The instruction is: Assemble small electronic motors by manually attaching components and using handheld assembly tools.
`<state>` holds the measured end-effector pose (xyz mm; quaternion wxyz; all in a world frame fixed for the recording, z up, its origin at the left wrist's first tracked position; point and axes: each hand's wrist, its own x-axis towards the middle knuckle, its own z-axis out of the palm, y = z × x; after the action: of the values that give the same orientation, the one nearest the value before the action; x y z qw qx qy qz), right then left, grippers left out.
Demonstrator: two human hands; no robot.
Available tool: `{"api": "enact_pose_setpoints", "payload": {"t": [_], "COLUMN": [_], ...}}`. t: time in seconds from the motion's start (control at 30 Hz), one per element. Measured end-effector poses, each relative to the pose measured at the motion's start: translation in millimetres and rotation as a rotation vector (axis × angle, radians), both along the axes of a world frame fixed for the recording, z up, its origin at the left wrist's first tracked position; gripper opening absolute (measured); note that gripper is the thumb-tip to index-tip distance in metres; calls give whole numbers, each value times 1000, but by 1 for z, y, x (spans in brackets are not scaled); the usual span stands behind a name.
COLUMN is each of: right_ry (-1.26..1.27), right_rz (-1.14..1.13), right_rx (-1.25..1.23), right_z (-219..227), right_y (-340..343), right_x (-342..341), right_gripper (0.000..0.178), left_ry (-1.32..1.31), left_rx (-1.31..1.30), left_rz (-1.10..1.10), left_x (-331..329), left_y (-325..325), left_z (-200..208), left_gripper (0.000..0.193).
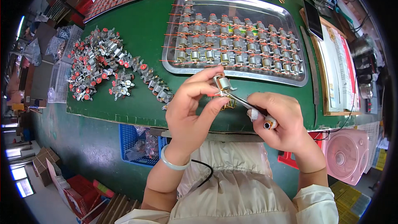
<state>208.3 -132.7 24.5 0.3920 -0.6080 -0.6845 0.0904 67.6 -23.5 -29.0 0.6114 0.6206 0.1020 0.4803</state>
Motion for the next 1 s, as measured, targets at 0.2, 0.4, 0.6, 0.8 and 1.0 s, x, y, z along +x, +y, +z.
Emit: {"api": "enact_pose_setpoints", "payload": {"t": [0.2, 0.4, 0.6, 0.8, 1.0], "right_ry": [448, 356, 293, 1269, 857], "right_rz": [3, -32, 16, 76, -7], "right_rx": [-267, -192, -113, -575, -417], "right_z": [3, 1, -3, -1, -6], "right_y": [-5, -6, -6, -10, -21], "right_x": [-1, -10, -10, -1, 9], "right_gripper": [26, 20, 16, 19, 21], "left_ry": [28, 27, 60, 56, -19], "left_rx": [345, 244, 81, 75, 128], "left_rz": [240, 113, -163, -248, -162], "left_x": [-2, -6, -13, -11, -8], "left_y": [6, 9, 19, 17, 18], "left_z": [-2, 2, 10, 9, 4], "left_gripper": [22, 21, 22, 24, 28]}}
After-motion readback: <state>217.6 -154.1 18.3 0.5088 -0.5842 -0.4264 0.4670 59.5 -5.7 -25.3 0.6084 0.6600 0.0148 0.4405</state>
